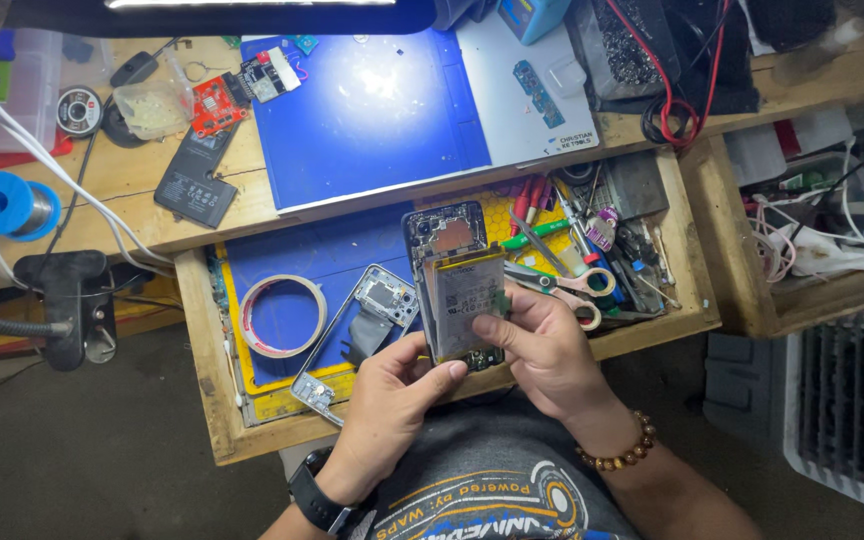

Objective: The person uses tweezers to remove a black adhesive strip from the interior of a smartphone chassis. They then pick up a battery, peel off its protective film, and place it into the chassis. Finally, they handle a black rectangular component.

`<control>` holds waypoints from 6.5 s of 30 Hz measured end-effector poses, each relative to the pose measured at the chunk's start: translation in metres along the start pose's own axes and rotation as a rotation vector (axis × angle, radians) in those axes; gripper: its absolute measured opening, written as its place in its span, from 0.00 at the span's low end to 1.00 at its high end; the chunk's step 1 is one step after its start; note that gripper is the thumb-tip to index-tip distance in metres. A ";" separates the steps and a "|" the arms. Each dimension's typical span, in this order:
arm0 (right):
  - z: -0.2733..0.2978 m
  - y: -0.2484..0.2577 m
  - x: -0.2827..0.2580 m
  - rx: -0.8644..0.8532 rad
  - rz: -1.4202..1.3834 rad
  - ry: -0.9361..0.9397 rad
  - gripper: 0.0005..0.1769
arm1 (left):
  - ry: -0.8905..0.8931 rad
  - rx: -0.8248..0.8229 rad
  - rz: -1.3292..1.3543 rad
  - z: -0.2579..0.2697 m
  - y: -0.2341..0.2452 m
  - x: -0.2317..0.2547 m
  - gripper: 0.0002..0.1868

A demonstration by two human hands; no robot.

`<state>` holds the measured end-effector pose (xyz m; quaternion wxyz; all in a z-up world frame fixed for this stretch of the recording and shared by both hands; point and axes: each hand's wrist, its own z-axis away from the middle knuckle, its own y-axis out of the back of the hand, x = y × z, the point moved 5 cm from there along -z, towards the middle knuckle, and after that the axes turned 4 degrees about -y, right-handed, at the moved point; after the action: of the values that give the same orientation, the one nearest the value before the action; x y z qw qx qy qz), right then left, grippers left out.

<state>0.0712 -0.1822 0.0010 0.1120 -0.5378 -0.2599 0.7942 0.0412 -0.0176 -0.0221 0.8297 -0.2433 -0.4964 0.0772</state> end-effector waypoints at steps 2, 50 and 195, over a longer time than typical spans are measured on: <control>0.000 0.001 0.001 0.001 0.005 -0.021 0.15 | -0.052 -0.029 0.013 0.001 -0.002 0.002 0.25; 0.016 0.034 -0.025 0.266 0.506 0.105 0.22 | -0.142 -0.085 0.621 0.001 -0.001 0.032 0.41; 0.009 0.025 0.045 0.085 0.306 -0.173 0.11 | -0.226 0.071 -0.549 0.024 0.018 0.037 0.16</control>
<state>0.0475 -0.1855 -0.0451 -0.0104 -0.4955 -0.1499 0.8555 0.0410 0.0197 0.0074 0.7669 -0.0607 -0.6300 -0.1061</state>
